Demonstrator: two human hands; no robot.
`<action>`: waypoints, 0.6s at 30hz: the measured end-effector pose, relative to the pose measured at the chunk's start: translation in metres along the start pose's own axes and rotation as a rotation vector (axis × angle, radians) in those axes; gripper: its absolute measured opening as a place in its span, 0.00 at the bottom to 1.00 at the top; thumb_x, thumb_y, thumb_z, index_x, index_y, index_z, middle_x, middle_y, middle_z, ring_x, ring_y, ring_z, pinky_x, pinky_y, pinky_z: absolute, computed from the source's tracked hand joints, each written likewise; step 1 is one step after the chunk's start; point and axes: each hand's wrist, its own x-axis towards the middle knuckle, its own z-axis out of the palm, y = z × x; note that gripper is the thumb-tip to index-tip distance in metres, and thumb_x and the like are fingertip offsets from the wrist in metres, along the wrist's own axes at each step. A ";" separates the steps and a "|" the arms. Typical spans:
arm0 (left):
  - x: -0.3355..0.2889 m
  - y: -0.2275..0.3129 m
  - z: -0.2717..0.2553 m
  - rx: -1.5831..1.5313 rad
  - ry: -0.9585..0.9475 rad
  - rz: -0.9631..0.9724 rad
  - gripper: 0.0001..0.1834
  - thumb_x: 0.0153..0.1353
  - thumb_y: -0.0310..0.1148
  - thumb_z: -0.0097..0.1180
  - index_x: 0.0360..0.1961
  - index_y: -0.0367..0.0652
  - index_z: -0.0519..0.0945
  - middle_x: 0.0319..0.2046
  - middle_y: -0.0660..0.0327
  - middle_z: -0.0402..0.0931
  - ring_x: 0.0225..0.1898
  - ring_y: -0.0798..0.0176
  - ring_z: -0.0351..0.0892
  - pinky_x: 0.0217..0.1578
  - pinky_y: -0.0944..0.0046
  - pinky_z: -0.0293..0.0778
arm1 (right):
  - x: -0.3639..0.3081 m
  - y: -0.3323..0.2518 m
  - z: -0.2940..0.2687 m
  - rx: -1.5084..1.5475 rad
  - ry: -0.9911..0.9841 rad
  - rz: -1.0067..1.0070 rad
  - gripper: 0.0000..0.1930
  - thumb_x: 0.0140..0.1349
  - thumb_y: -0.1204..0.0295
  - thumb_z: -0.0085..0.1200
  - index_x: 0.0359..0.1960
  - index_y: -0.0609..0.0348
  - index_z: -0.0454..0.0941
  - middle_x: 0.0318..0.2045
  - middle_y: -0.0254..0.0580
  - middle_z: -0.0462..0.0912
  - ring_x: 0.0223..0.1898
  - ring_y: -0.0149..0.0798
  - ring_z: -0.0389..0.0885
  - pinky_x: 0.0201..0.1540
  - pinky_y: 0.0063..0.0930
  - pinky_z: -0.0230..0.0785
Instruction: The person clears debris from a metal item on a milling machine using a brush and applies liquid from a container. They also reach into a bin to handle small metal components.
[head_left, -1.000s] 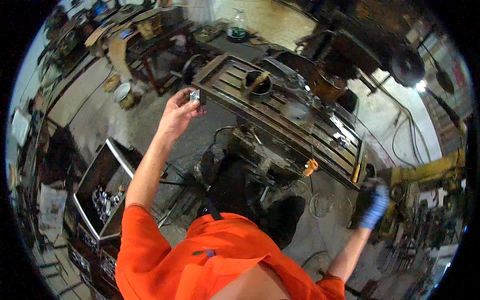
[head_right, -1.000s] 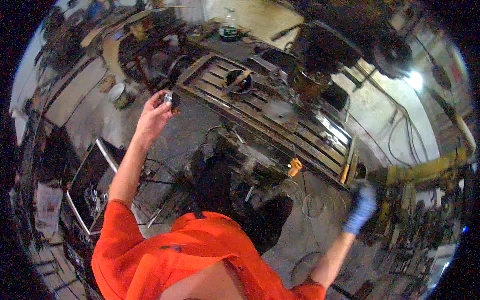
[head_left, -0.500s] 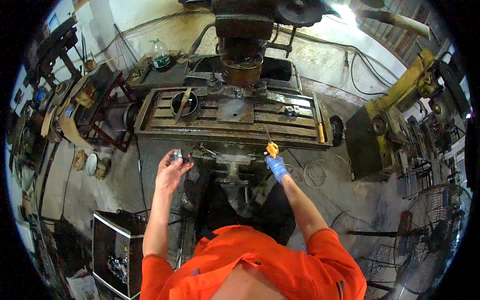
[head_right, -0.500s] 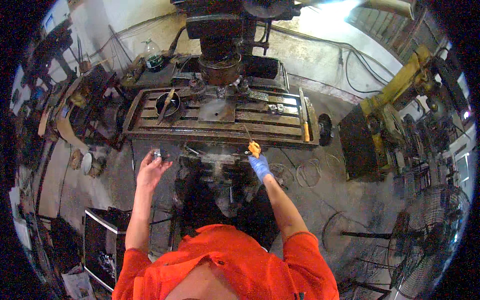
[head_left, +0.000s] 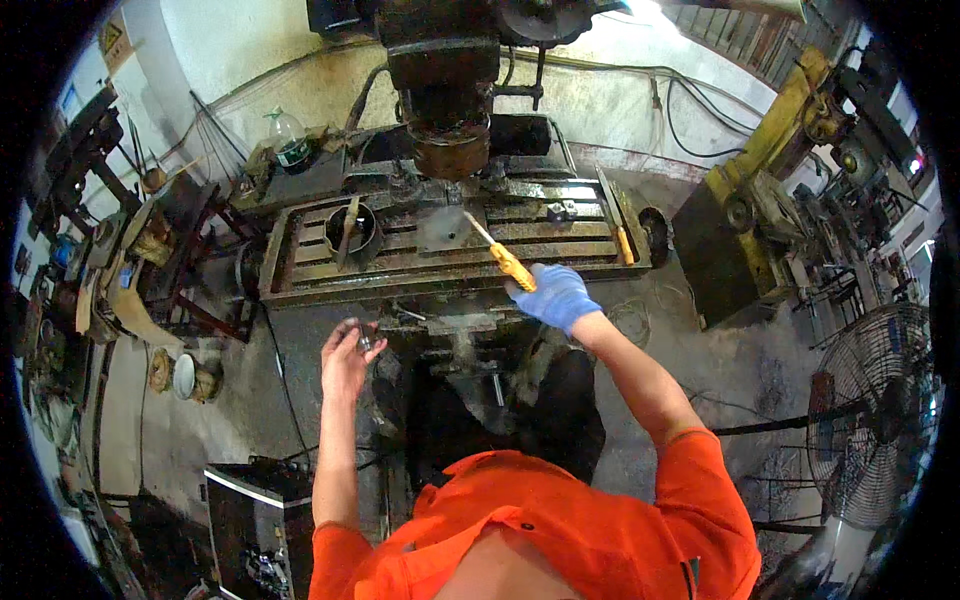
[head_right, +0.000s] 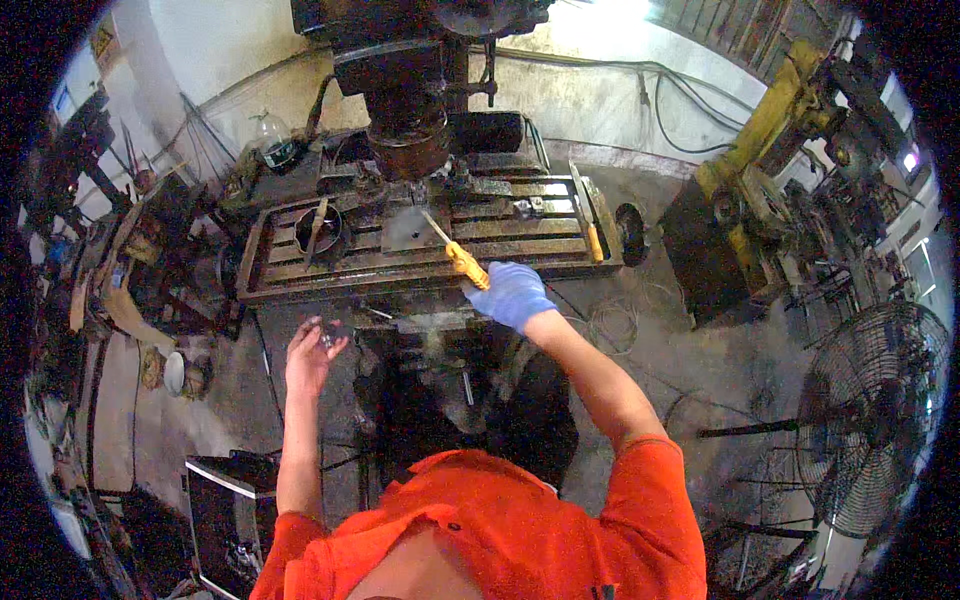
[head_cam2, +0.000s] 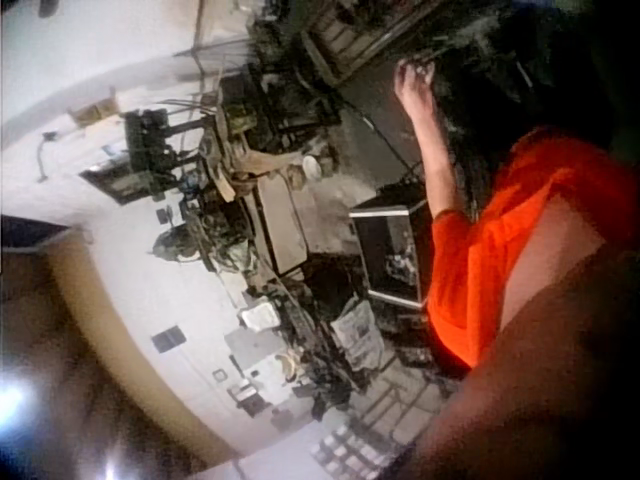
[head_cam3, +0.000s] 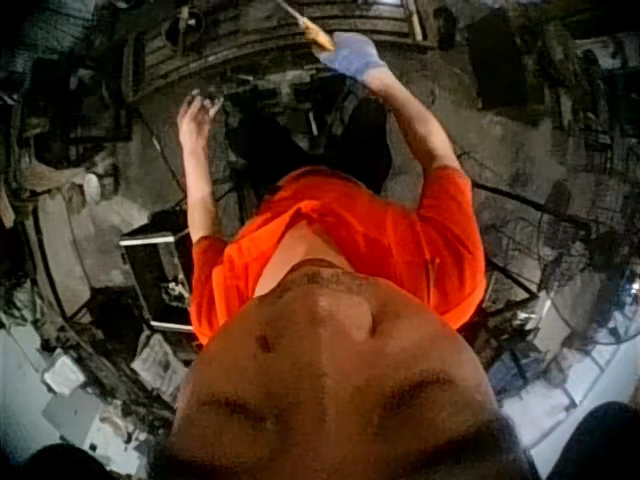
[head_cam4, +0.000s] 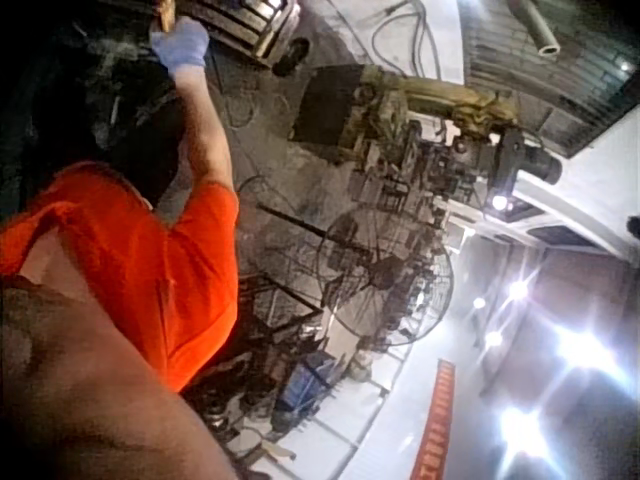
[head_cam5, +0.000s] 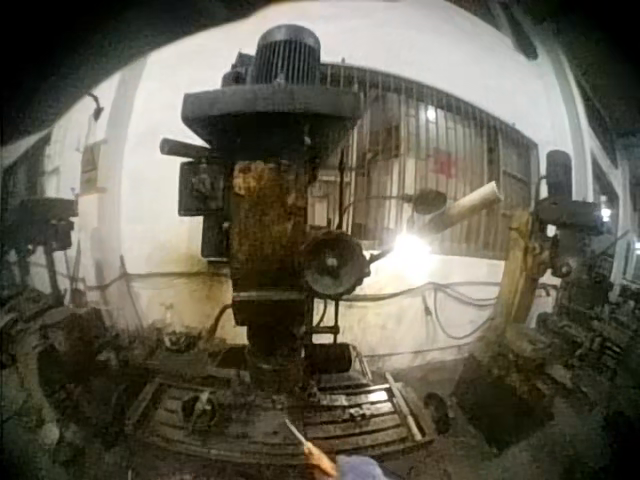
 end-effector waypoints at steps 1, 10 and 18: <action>-0.002 -0.002 -0.003 -0.004 0.004 -0.009 0.08 0.57 0.25 0.48 0.37 0.34 0.69 0.37 0.47 0.73 0.35 0.52 0.75 0.43 0.46 0.71 | 0.015 -0.004 0.004 -0.032 -0.016 0.016 0.26 0.50 0.47 0.45 0.31 0.60 0.78 0.30 0.52 0.79 0.35 0.50 0.78 0.40 0.39 0.68; -0.017 -0.008 -0.009 0.069 0.118 -0.098 0.06 0.56 0.22 0.47 0.32 0.28 0.70 0.34 0.45 0.73 0.39 0.51 0.75 0.43 0.50 0.74 | 0.098 -0.020 0.004 0.042 0.001 0.071 0.22 0.48 0.53 0.48 0.32 0.61 0.79 0.33 0.52 0.79 0.37 0.50 0.78 0.39 0.38 0.70; 0.056 -0.022 0.062 0.605 -0.009 0.014 0.05 0.52 0.25 0.53 0.28 0.33 0.73 0.24 0.62 0.73 0.26 0.69 0.72 0.25 0.70 0.68 | -0.036 0.011 -0.017 0.235 -0.412 -0.354 0.27 0.49 0.44 0.48 0.26 0.59 0.78 0.22 0.57 0.76 0.27 0.53 0.76 0.30 0.41 0.66</action>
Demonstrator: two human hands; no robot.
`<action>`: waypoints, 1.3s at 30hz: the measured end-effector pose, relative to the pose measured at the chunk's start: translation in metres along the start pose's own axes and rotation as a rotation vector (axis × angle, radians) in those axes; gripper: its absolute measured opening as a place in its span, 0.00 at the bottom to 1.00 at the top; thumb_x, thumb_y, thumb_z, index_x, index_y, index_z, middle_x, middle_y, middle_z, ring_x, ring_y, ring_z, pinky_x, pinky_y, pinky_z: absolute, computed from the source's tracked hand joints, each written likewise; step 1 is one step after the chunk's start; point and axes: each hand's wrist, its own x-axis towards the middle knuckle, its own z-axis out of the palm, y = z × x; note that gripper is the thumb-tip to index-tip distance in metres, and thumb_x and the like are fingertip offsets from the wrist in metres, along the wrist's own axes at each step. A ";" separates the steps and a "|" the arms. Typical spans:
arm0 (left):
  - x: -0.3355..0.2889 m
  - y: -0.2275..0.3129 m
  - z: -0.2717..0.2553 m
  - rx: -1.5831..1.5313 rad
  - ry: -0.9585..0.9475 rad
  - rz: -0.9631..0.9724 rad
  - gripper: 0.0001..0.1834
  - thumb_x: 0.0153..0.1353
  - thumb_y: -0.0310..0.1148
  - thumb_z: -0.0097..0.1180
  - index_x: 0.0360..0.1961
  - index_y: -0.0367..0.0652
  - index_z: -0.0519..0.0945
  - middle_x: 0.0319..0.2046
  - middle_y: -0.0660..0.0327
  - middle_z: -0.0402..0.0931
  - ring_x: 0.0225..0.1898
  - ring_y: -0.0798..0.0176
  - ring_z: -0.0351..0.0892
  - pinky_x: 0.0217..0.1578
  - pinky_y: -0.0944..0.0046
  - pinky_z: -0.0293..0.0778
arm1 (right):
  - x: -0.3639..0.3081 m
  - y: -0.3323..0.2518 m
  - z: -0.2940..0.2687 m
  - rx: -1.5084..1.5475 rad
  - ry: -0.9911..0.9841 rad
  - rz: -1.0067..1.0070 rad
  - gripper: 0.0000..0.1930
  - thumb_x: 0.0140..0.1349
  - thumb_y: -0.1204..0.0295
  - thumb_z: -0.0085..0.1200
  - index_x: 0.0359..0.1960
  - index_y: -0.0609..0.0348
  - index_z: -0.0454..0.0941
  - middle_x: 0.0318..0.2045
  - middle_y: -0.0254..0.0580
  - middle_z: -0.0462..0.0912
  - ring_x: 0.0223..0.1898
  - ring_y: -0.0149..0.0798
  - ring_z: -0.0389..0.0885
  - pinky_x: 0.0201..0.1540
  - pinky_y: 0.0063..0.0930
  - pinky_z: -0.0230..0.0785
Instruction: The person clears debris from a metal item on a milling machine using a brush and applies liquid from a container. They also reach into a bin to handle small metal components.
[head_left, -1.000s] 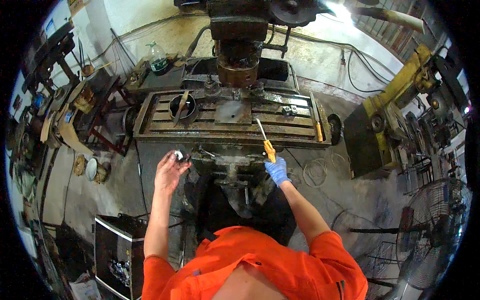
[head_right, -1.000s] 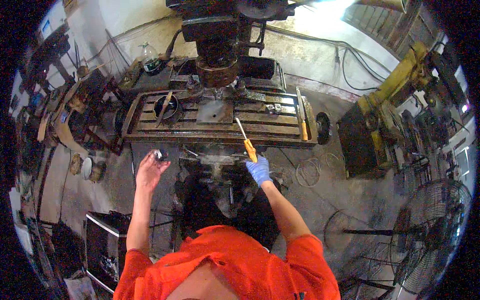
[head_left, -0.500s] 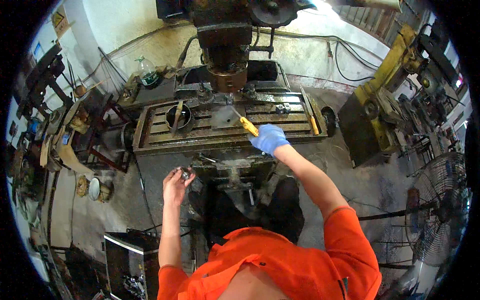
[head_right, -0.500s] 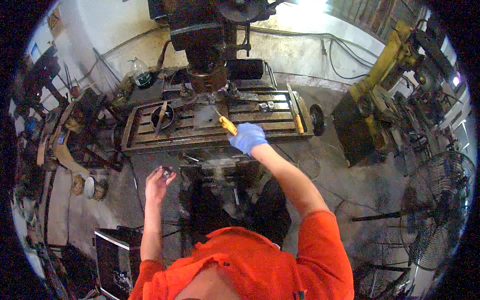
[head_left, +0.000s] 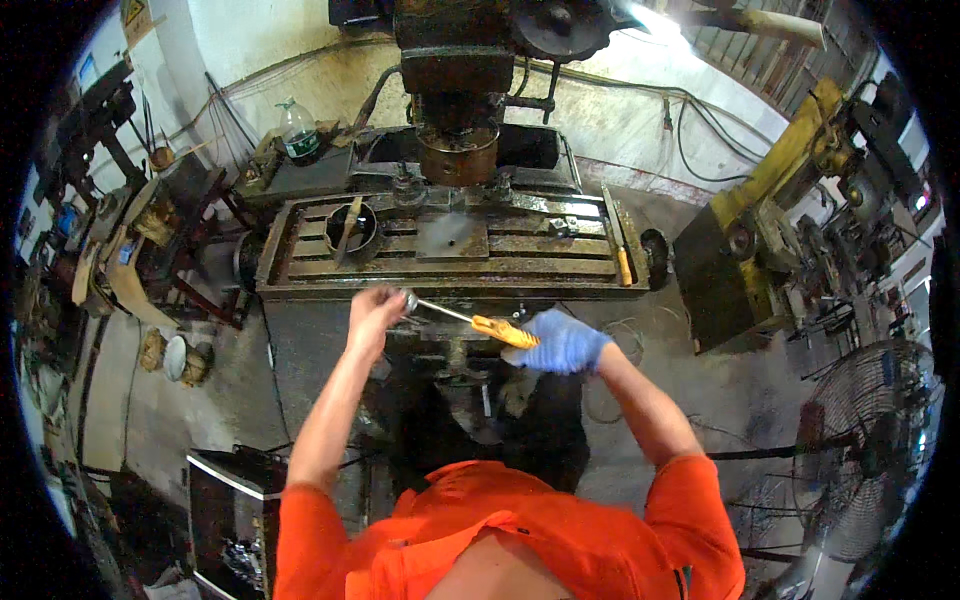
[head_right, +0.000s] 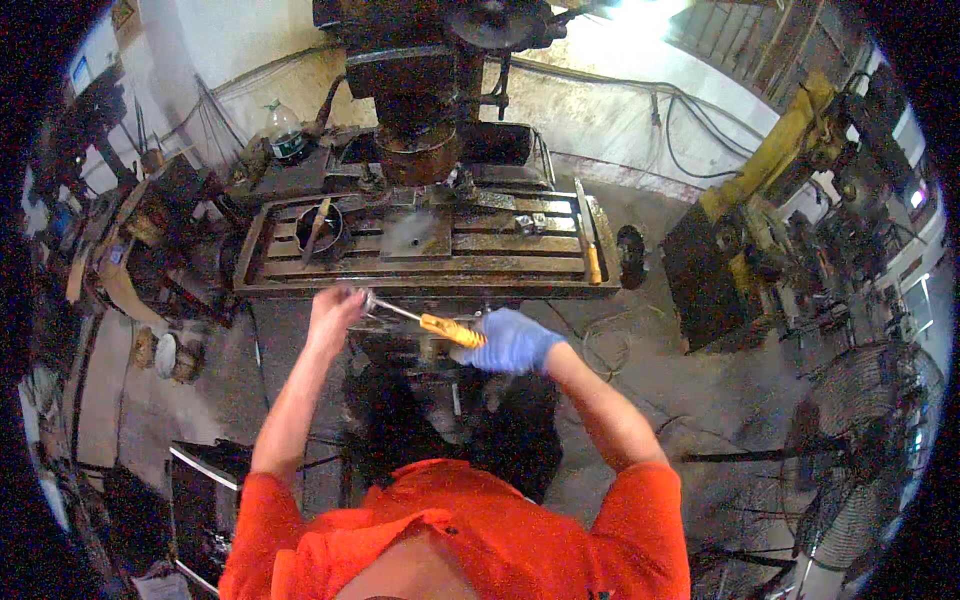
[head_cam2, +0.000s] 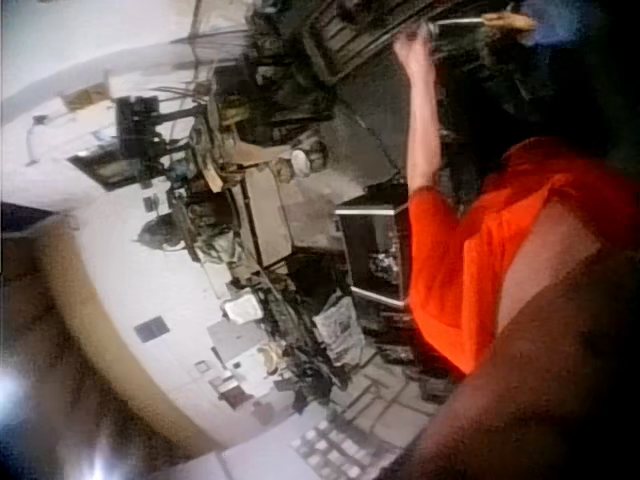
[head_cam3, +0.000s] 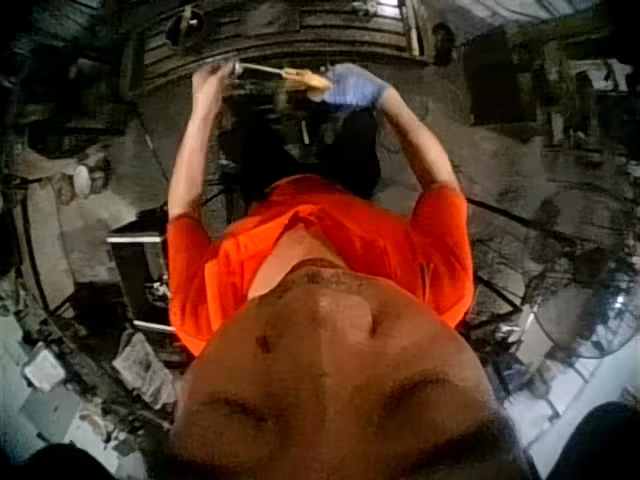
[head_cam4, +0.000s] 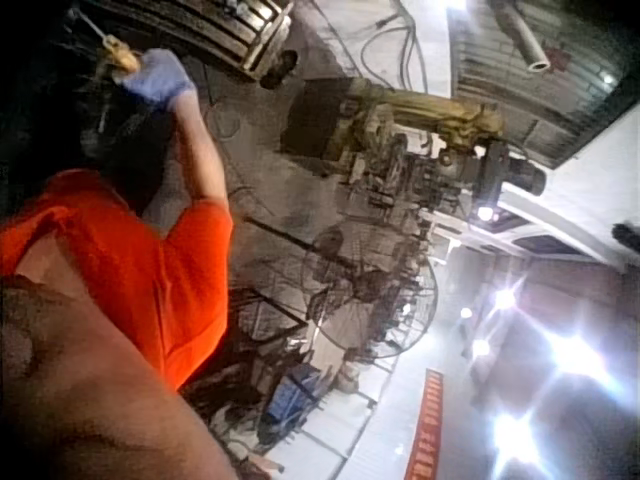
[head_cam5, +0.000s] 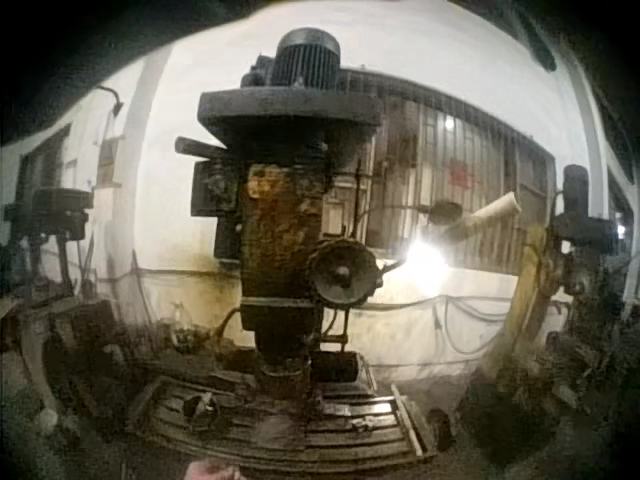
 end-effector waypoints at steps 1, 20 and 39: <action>0.017 0.007 0.012 0.193 -0.004 0.117 0.06 0.51 0.26 0.55 0.26 0.33 0.74 0.21 0.64 0.73 0.24 0.72 0.70 0.23 0.71 0.63 | -0.012 -0.002 -0.002 -0.023 0.024 -0.016 0.26 0.49 0.44 0.48 0.26 0.59 0.78 0.22 0.56 0.76 0.26 0.53 0.75 0.30 0.40 0.66; 0.139 0.008 0.061 1.321 0.020 0.676 0.11 0.47 0.32 0.53 0.34 0.47 0.75 0.30 0.55 0.75 0.34 0.51 0.75 0.37 0.53 0.67 | 0.086 0.118 0.055 0.010 0.473 0.312 0.22 0.42 0.57 0.62 0.33 0.62 0.78 0.28 0.47 0.81 0.29 0.38 0.80 0.33 0.30 0.68; 0.171 0.007 0.095 1.268 0.207 0.472 0.15 0.48 0.38 0.56 0.34 0.39 0.75 0.24 0.51 0.76 0.28 0.49 0.77 0.29 0.53 0.72 | -0.046 0.113 -0.078 0.248 0.980 0.059 0.14 0.46 0.73 0.60 0.35 0.65 0.78 0.28 0.39 0.81 0.29 0.29 0.75 0.35 0.24 0.69</action>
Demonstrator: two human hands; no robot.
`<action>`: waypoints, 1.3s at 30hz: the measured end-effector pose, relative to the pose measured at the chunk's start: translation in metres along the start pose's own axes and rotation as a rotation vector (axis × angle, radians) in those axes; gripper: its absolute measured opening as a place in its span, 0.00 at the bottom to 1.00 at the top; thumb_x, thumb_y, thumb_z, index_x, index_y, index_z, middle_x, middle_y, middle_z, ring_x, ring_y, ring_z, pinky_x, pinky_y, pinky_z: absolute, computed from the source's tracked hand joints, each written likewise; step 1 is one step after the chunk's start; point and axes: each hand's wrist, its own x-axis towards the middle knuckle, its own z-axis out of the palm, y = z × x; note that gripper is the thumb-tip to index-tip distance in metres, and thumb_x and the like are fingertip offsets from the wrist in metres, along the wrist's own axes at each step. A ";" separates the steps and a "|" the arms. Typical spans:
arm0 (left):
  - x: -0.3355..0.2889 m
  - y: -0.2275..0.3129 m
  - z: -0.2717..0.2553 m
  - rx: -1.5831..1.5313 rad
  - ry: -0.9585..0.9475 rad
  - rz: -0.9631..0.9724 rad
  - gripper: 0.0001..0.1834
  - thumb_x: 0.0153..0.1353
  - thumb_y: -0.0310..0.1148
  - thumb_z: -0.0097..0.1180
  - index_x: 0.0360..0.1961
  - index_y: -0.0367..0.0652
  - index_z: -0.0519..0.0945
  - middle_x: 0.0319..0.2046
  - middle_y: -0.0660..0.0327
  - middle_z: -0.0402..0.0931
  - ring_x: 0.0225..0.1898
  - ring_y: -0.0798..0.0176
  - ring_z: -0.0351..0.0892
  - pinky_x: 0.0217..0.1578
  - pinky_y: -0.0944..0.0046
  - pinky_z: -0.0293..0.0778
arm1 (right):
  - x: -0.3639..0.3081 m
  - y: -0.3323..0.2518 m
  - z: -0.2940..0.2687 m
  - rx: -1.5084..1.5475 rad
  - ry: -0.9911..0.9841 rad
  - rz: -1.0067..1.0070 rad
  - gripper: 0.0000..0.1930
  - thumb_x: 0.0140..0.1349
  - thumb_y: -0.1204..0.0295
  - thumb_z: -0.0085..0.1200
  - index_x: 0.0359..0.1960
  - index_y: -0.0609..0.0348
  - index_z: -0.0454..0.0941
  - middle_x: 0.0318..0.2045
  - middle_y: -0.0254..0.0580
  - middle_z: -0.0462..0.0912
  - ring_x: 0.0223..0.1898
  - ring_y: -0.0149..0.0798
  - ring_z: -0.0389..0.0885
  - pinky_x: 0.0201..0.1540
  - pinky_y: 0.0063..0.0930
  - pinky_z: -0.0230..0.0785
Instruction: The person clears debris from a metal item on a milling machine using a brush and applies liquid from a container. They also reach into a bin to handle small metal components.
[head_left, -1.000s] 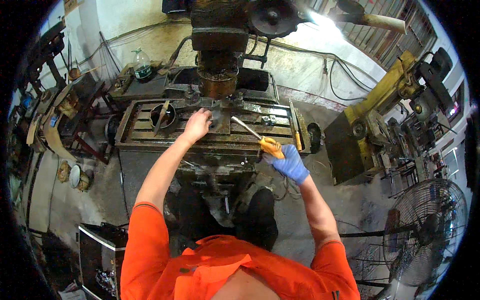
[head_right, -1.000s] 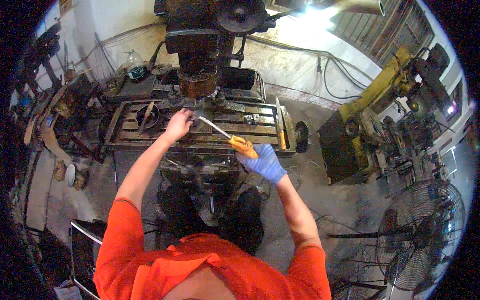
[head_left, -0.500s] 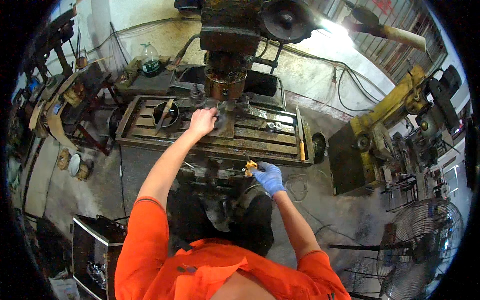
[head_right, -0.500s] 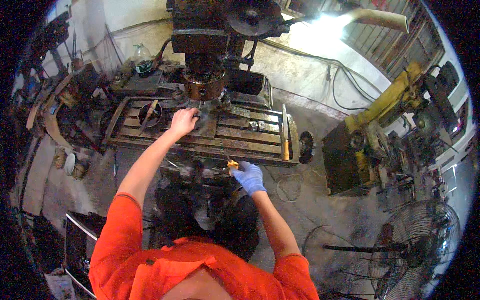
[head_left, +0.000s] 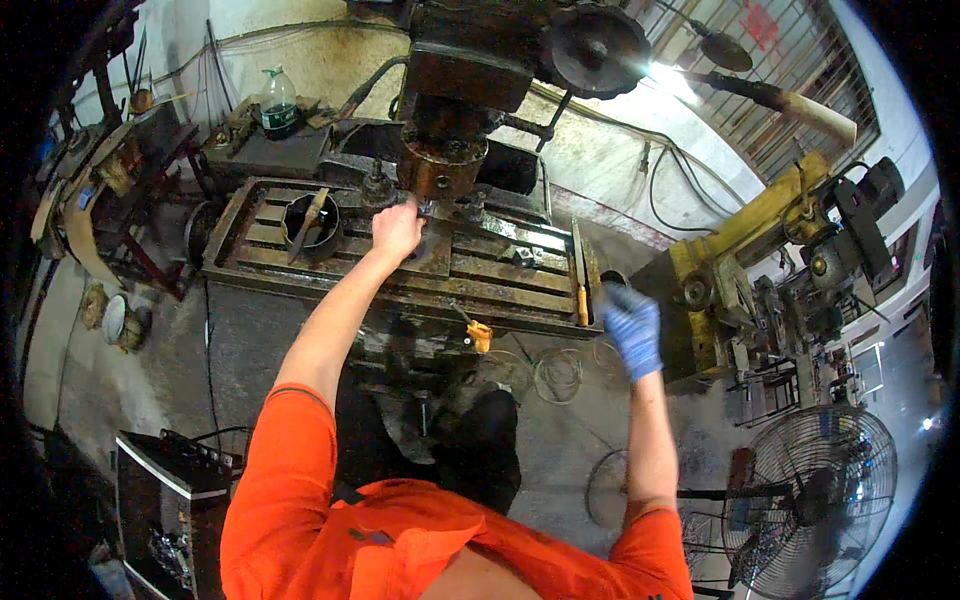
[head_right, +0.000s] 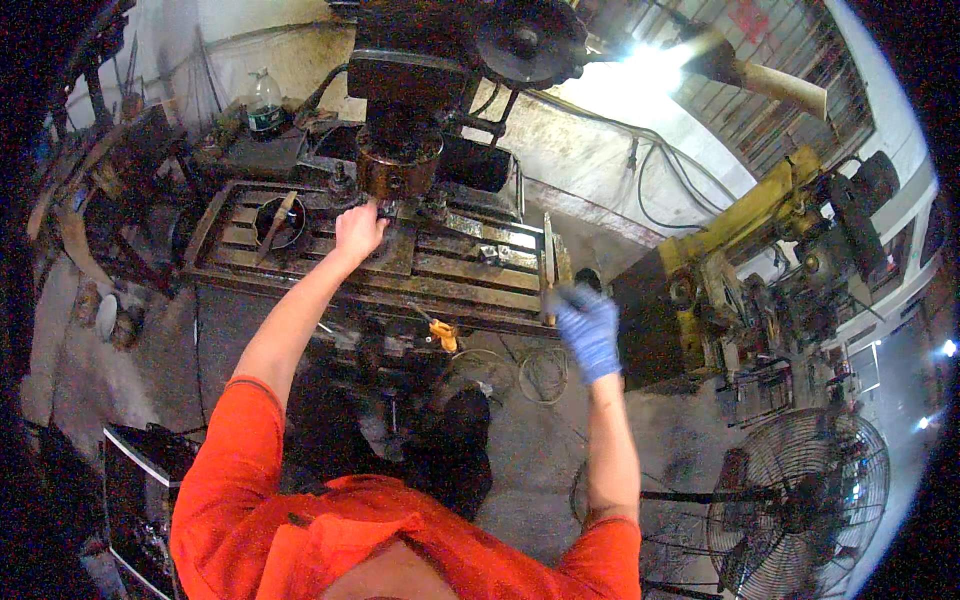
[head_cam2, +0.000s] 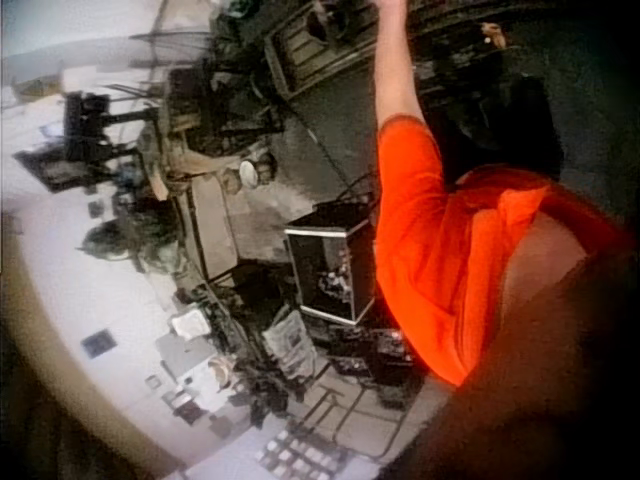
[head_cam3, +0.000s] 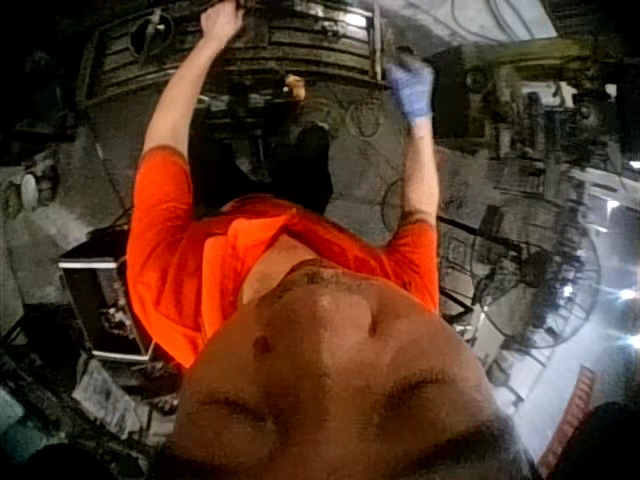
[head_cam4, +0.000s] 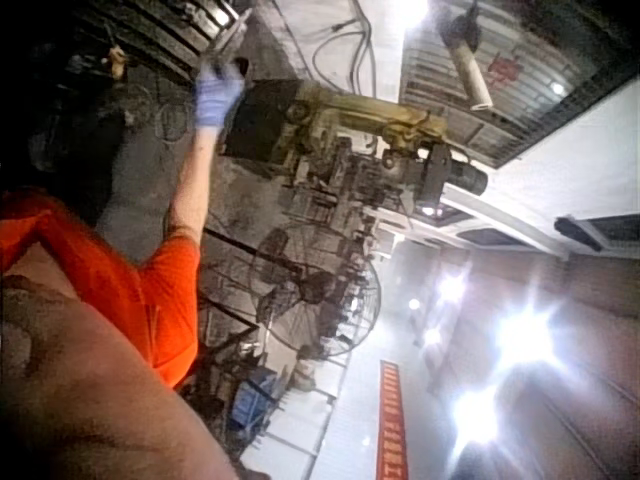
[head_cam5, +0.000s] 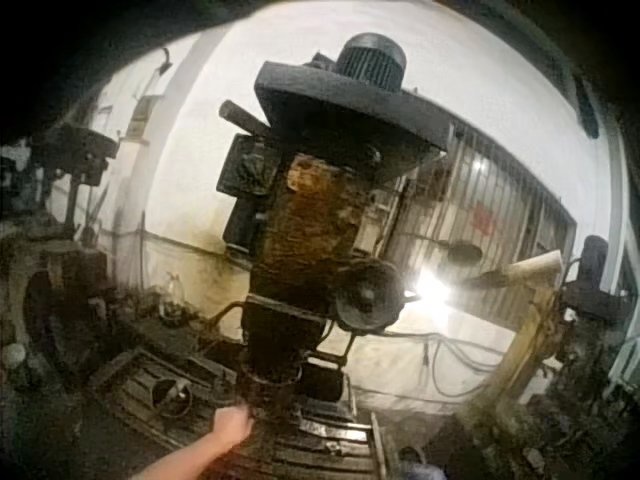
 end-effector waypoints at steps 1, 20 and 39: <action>0.003 0.000 0.002 0.002 -0.011 -0.008 0.15 0.47 0.38 0.57 0.33 0.39 0.75 0.24 0.51 0.76 0.28 0.49 0.77 0.30 0.53 0.73 | 0.019 -0.021 -0.020 -0.012 0.085 -0.128 0.14 0.46 0.73 0.61 0.35 0.66 0.78 0.28 0.38 0.81 0.28 0.29 0.75 0.36 0.24 0.69; 0.011 -0.013 0.006 -0.068 -0.018 -0.030 0.16 0.47 0.43 0.58 0.28 0.40 0.77 0.27 0.50 0.76 0.32 0.50 0.77 0.33 0.54 0.73 | 0.024 -0.122 -0.043 0.688 0.609 -0.688 0.20 0.63 0.59 0.34 0.23 0.61 0.70 0.28 0.46 0.75 0.36 0.42 0.74 0.59 0.51 0.51; -0.089 -0.098 -0.139 0.179 0.225 -0.067 0.27 0.51 0.45 0.54 0.52 0.50 0.67 0.30 0.54 0.74 0.30 0.49 0.75 0.30 0.52 0.69 | 0.029 -0.118 -0.045 0.657 0.582 -0.715 0.17 0.61 0.59 0.38 0.23 0.61 0.69 0.30 0.48 0.77 0.39 0.44 0.73 0.54 0.48 0.55</action>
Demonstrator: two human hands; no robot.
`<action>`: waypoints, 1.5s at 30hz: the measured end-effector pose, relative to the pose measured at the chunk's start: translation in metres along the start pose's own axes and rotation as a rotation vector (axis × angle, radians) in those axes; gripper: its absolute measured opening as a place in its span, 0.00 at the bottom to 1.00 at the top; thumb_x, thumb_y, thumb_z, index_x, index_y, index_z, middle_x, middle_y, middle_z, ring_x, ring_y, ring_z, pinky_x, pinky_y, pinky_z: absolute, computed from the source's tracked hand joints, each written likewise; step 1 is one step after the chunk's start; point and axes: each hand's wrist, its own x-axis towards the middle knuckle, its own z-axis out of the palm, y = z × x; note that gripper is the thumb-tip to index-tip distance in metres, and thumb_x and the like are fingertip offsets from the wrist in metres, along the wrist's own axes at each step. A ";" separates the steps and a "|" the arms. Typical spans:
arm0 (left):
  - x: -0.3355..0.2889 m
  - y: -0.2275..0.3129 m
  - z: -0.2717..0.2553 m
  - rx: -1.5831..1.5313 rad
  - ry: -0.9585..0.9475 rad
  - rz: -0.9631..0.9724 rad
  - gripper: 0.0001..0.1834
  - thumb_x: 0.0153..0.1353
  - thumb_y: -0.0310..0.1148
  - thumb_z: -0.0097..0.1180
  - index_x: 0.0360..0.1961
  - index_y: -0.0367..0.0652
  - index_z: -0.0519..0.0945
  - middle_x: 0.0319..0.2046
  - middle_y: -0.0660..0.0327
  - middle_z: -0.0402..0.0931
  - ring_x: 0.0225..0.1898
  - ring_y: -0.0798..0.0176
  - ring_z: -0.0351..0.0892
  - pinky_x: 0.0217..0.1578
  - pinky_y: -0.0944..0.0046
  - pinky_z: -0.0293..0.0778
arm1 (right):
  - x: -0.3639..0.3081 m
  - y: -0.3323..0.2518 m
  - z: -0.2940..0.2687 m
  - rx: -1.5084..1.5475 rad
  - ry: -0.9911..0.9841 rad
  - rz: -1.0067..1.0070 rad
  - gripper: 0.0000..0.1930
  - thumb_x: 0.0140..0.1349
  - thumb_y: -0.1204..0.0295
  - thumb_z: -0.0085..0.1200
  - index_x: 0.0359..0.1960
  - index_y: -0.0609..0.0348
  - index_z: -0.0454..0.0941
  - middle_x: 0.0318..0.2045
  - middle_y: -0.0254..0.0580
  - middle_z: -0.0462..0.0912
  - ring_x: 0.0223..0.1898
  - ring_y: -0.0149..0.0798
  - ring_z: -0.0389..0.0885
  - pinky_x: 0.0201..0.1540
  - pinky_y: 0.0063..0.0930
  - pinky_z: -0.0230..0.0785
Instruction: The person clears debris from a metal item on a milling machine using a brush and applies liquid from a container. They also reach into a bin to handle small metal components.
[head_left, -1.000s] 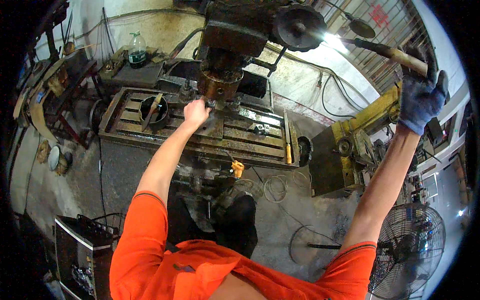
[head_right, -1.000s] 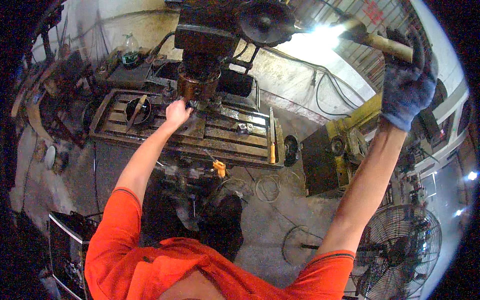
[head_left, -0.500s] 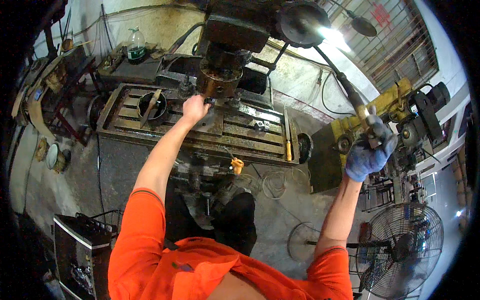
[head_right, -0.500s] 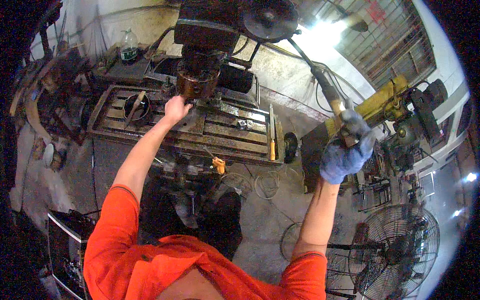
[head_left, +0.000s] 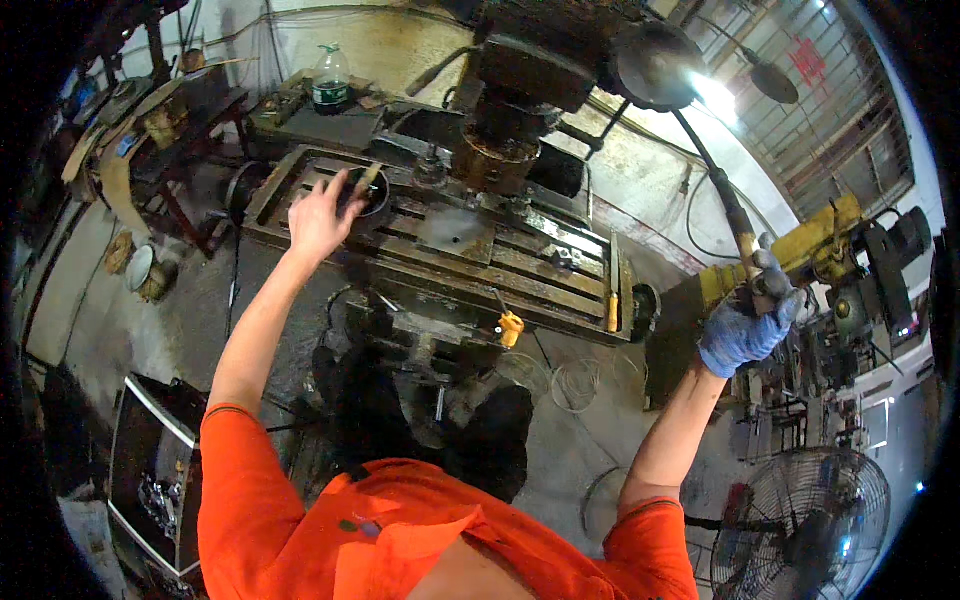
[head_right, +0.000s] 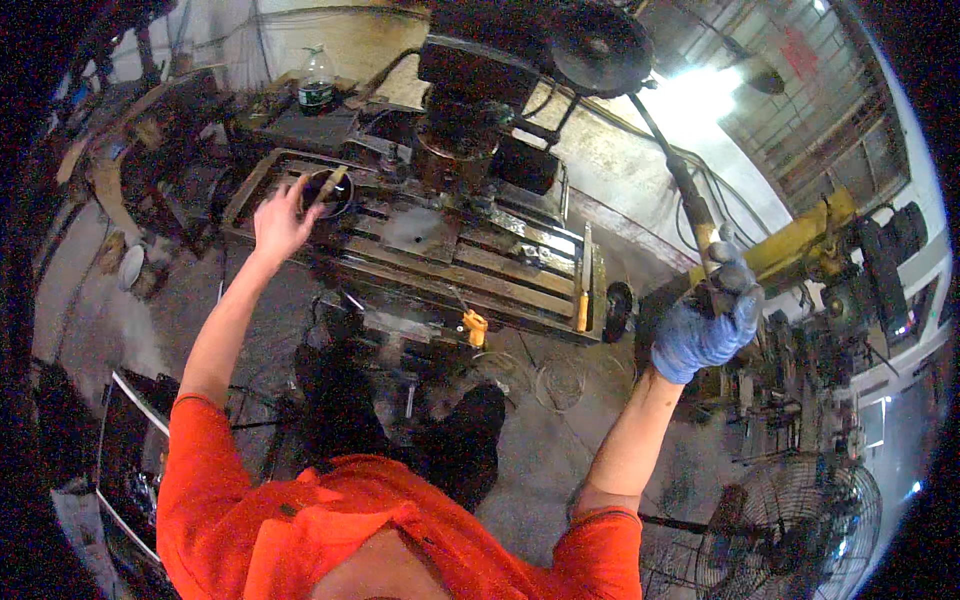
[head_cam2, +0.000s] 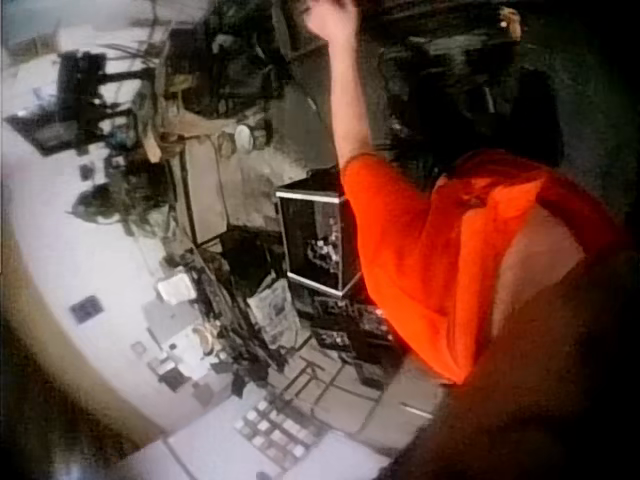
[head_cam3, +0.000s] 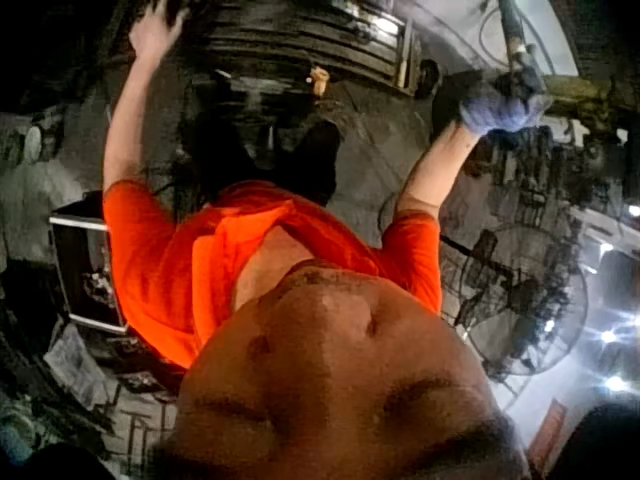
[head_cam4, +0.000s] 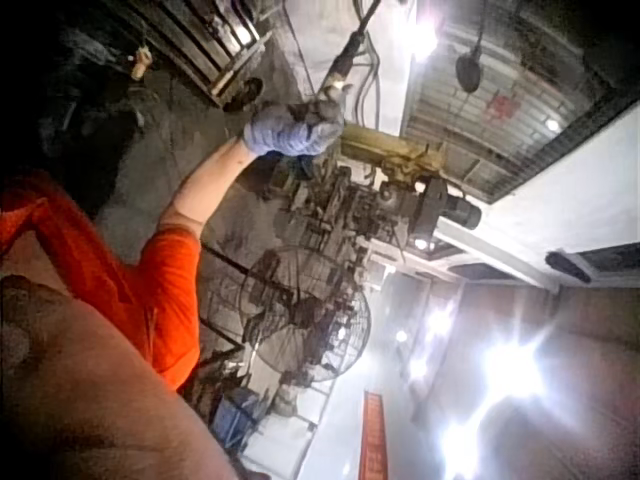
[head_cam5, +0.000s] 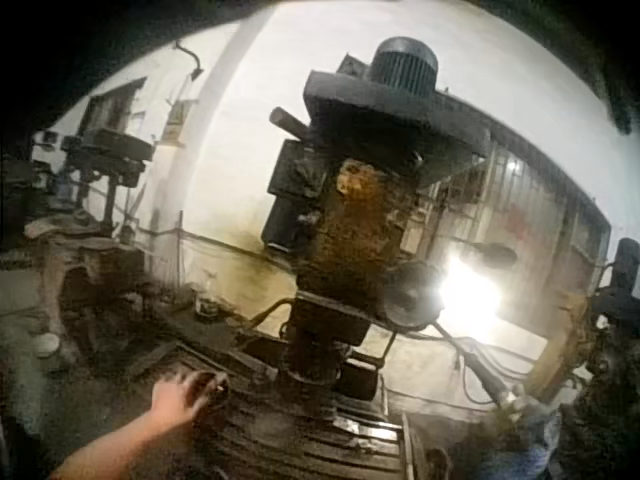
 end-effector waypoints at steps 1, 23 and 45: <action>-0.006 -0.004 -0.001 0.063 -0.067 0.012 0.27 0.51 0.45 0.54 0.52 0.50 0.67 0.29 0.54 0.74 0.30 0.49 0.75 0.31 0.52 0.69 | 0.002 -0.002 0.002 0.007 0.022 0.027 0.18 0.61 0.60 0.37 0.24 0.61 0.70 0.30 0.48 0.77 0.39 0.44 0.73 0.54 0.47 0.56; 0.027 -0.045 -0.001 -0.024 -0.220 0.171 0.08 0.49 0.29 0.51 0.29 0.39 0.79 0.24 0.46 0.74 0.30 0.44 0.74 0.33 0.51 0.70 | 0.008 0.005 -0.022 -0.134 -0.046 0.054 0.17 0.60 0.59 0.41 0.29 0.63 0.74 0.36 0.50 0.78 0.45 0.44 0.73 0.54 0.36 0.56; 0.006 0.059 0.042 -1.061 -0.222 -0.382 0.13 0.60 0.33 0.46 0.41 0.34 0.75 0.12 0.65 0.66 0.12 0.73 0.63 0.12 0.71 0.59 | 0.000 0.001 -0.003 -0.070 0.026 0.009 0.18 0.61 0.61 0.40 0.23 0.64 0.72 0.28 0.47 0.76 0.35 0.40 0.74 0.46 0.37 0.63</action>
